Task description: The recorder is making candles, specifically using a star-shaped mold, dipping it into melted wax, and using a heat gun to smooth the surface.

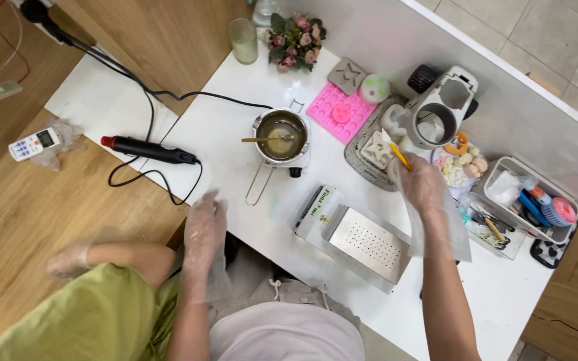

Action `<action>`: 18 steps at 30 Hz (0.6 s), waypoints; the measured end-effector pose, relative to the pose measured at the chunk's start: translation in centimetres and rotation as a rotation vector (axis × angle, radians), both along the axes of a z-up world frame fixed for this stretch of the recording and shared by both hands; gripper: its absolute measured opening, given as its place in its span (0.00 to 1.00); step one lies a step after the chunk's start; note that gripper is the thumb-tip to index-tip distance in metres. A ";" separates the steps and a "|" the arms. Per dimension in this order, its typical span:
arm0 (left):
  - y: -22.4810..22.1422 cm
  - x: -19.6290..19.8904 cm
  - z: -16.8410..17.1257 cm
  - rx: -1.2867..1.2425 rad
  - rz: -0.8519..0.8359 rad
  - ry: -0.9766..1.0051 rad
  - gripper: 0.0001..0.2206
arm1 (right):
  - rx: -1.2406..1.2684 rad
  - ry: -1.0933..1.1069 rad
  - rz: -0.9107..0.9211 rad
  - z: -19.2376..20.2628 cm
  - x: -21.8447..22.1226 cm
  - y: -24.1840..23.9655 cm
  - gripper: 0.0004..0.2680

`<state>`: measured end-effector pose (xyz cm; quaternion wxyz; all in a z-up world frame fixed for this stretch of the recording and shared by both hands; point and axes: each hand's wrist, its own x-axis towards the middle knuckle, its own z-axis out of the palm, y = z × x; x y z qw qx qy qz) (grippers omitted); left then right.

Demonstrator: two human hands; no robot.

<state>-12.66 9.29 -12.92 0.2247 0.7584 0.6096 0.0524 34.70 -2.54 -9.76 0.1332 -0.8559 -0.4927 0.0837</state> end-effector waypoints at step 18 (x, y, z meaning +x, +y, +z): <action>7.5 7.4 -5.4 -0.232 0.331 -0.526 0.19 | 0.265 0.609 -0.549 10.3 -17.1 -8.9 0.12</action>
